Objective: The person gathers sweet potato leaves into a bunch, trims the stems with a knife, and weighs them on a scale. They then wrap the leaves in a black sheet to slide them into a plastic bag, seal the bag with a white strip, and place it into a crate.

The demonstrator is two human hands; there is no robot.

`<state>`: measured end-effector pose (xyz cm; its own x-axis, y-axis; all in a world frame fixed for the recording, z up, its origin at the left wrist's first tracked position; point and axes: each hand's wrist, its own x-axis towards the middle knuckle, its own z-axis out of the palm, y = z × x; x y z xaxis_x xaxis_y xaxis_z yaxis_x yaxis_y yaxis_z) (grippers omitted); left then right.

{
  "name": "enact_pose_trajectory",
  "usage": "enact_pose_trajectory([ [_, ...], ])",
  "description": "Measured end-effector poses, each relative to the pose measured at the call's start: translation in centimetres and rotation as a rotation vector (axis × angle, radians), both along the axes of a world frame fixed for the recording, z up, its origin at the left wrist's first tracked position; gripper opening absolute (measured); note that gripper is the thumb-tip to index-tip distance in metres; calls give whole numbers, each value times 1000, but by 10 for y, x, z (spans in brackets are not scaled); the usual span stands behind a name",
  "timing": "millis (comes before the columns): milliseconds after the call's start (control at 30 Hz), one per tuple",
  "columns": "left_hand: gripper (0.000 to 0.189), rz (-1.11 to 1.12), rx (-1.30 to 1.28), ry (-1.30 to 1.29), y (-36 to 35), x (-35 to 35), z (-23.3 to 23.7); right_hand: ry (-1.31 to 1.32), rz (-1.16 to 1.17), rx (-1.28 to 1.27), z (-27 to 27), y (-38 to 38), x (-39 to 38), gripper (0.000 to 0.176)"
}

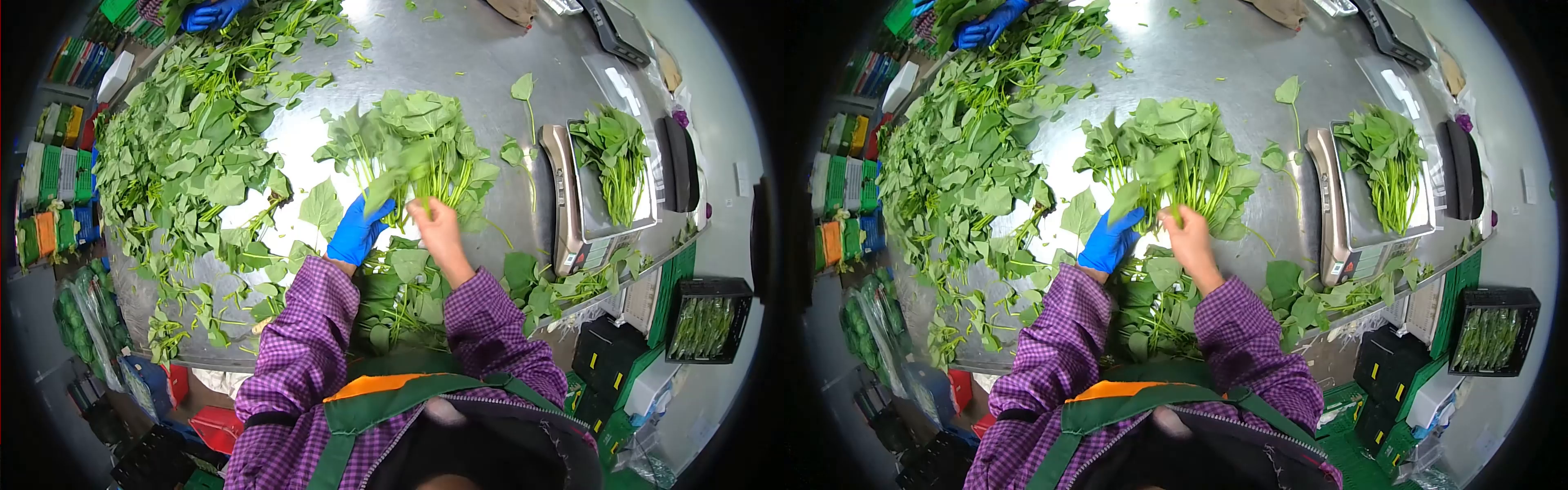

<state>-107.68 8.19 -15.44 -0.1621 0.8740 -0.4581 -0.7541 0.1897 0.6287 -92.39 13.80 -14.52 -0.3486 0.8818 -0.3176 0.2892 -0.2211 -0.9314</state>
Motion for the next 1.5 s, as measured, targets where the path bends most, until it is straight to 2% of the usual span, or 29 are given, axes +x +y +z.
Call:
enact_pose_trajectory([
  [33,39,-51,-47,-78,-1,-5,-2,106,-137,-124,-1,3,2,22],
  [67,37,-70,-27,-55,-2,-8,-7,331,-250,-146,14,5,3,17],
  [100,37,-68,-28,-57,-5,-9,-12,328,-248,-147,17,8,5,17],
  [167,38,-92,-107,-38,-8,-12,-18,557,-397,-146,20,16,9,13],
  [333,40,-57,-90,-60,-14,-20,-39,479,-480,-103,19,7,26,13],
  [400,42,-15,-93,-61,-14,-20,-35,294,-511,-139,13,-3,48,15],
  [433,42,-15,-94,-62,-13,-19,-27,293,-511,-139,12,-8,59,15],
  [500,44,-35,-98,99,-14,-15,-17,75,-608,-85,8,-19,84,16],
  [533,44,-35,-101,95,-14,-14,-18,70,-608,-87,3,-22,99,16],
  [600,46,-57,-98,123,-13,-14,-20,263,-830,-38,-2,-23,116,19],
  [633,46,-58,-99,123,-13,-13,-21,262,-831,-39,-6,-23,119,19],
  [700,47,-51,-75,114,-13,-9,-19,127,-787,46,12,-19,107,19],
  [767,47,-48,-103,123,-11,-7,-18,131,-673,-84,24,-23,78,17],
  [833,46,-38,-132,135,-12,-6,-19,65,-481,-100,19,-27,49,19],
  [867,48,-34,-105,246,-14,-4,-21,14,-356,-77,16,-27,32,21],
  [933,44,-13,-74,442,-15,1,-18,120,-235,49,11,-25,-1,23],
  [967,44,-8,-76,446,-15,2,-16,124,-230,47,17,-20,-14,23],
  [1033,44,8,-62,564,-15,6,-13,-16,-55,279,36,-9,-34,23],
  [1067,45,59,-39,542,-14,11,-7,-15,-52,280,26,-3,-40,23],
  [1100,45,63,-39,540,-13,13,-10,-87,-5,405,14,1,-45,22],
  [1133,45,46,-52,595,-12,14,-14,-159,44,530,2,3,-47,21],
  [1167,46,30,-65,650,-10,14,-14,-157,49,533,4,5,-49,21],
  [1233,45,42,-84,585,-10,13,-15,-91,62,492,9,7,-48,20],
  [1300,45,40,-91,465,-10,9,-32,-95,82,567,7,-1,-45,19],
  [1367,40,55,-21,558,-10,7,-42,-108,126,320,7,-16,-45,18],
  [1433,34,19,-31,732,-13,4,-41,-98,108,279,9,-22,-44,17],
  [1467,31,44,-44,568,-14,3,-45,-37,135,51,19,-25,-43,16],
  [1500,31,37,-46,568,-14,1,-43,24,162,-175,31,-27,-39,15],
])
